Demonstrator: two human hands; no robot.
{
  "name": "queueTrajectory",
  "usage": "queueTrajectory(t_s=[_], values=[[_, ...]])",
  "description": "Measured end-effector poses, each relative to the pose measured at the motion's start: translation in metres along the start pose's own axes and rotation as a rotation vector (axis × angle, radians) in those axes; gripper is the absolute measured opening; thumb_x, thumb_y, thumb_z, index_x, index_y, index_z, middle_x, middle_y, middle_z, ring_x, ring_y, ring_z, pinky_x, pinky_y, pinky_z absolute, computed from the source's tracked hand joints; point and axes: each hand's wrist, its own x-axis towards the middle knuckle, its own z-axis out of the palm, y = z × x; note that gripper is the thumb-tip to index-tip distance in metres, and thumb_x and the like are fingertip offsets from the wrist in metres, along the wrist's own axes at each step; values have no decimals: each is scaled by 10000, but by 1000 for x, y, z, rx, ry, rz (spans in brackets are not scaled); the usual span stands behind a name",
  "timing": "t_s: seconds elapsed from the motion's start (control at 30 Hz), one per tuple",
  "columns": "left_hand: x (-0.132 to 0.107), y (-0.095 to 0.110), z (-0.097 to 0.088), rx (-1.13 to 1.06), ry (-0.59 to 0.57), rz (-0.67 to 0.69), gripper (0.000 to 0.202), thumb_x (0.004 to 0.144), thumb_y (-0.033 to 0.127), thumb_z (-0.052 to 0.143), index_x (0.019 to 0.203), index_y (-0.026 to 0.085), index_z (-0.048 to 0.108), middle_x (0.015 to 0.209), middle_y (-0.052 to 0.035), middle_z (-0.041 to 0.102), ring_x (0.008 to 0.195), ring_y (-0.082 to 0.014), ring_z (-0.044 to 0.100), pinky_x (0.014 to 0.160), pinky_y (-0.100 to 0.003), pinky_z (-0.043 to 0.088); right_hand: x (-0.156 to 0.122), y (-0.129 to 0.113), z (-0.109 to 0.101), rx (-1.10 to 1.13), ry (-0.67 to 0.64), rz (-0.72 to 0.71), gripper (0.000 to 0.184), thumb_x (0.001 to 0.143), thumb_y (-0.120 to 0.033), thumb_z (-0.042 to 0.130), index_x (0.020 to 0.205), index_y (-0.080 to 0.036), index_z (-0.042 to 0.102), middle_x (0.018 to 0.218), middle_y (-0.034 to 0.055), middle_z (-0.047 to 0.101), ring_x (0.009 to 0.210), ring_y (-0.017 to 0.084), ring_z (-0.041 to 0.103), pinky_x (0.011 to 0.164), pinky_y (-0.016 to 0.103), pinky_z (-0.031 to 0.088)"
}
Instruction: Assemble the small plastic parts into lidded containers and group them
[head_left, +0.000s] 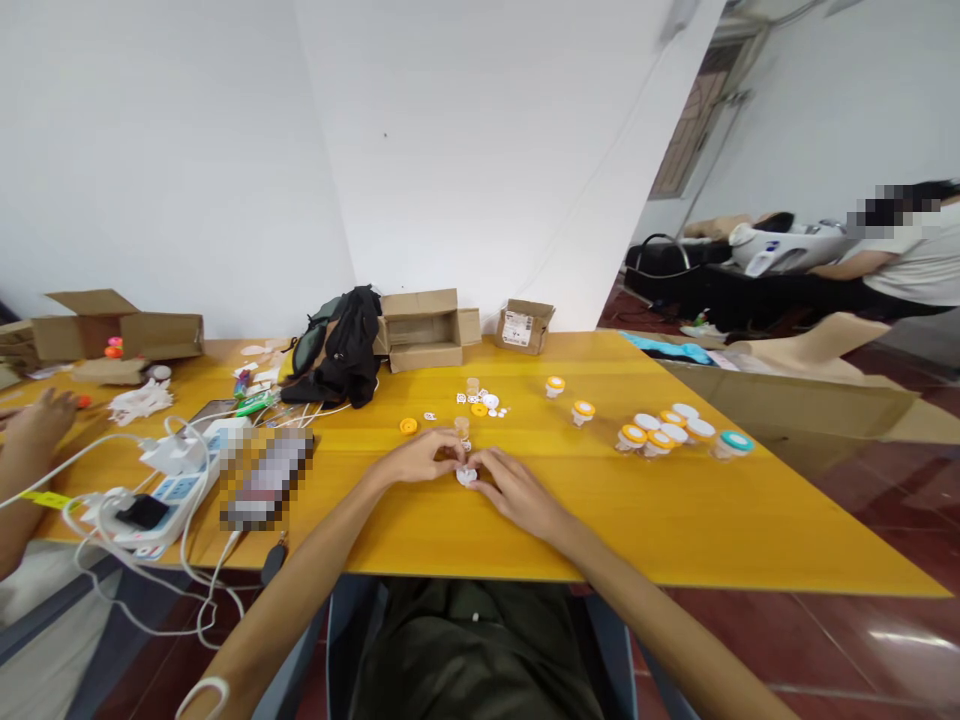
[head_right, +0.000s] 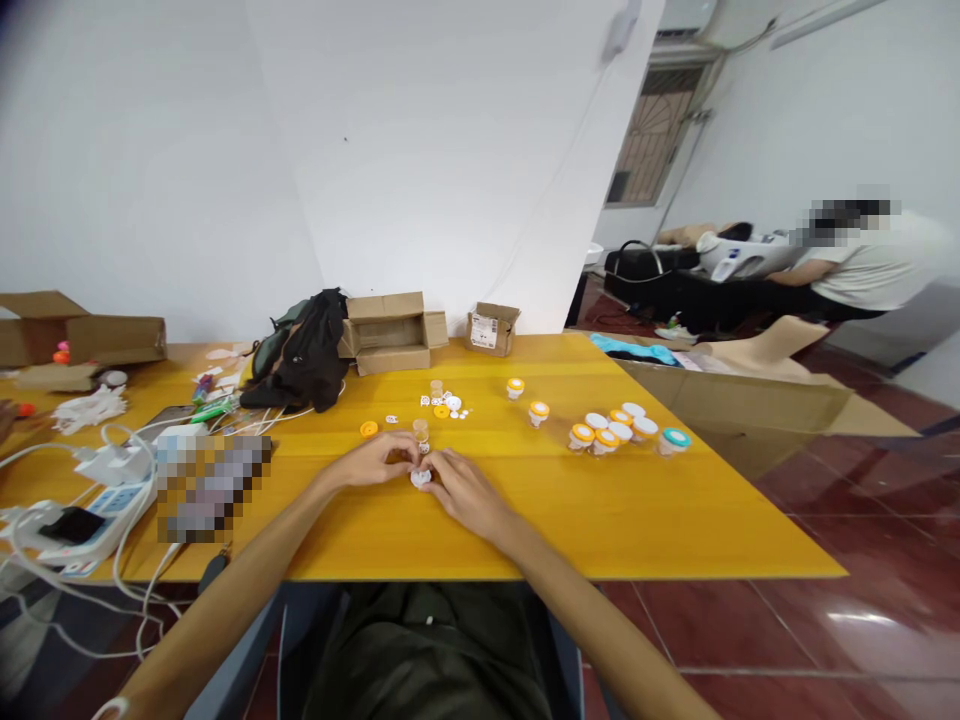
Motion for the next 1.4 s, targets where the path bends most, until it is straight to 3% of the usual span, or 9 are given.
queueTrajectory(t_s=[0.27,0.43,0.73,1.13,1.23,1.4], values=[[-11,-12,-32,102,287,-176,133,835,215,536,805,168,656,784,-18,672,727,-142,564,740,-260,450,3,0,0,-120,-19,-66,159,939,-180,471,1019,-254,587,1028,81,669,957,246,621,880,409,510],[-22,-22,-42,221,265,-244,124,818,213,535,809,189,657,716,-3,642,661,-141,552,667,-249,437,3,3,2,-122,-11,-78,159,953,-199,456,1042,-256,574,1064,81,672,992,249,627,903,420,515],[-24,-21,-36,474,161,-122,59,773,168,615,778,195,667,867,-38,655,927,-202,592,946,-333,437,1,4,1,-130,25,-55,133,928,-220,524,1053,-253,554,1046,64,669,989,230,637,900,389,524],[-21,-27,-31,598,152,-78,184,793,82,543,705,189,663,745,-35,664,864,-192,603,899,-320,425,12,5,2,-50,-34,-51,133,911,-189,523,1024,-251,557,1017,55,659,978,212,622,894,360,510],[-20,-26,-29,577,180,-82,182,791,81,537,708,190,658,741,-34,671,851,-189,609,869,-305,434,18,4,2,-51,-51,-64,129,901,-188,537,1010,-251,563,1018,51,662,984,209,625,895,358,508],[-15,-16,-23,348,197,-84,150,810,131,538,772,189,671,786,-23,703,775,-154,623,752,-248,450,18,6,2,-27,-31,-37,135,880,-220,596,1009,-252,571,1025,47,671,990,214,634,906,365,505]])
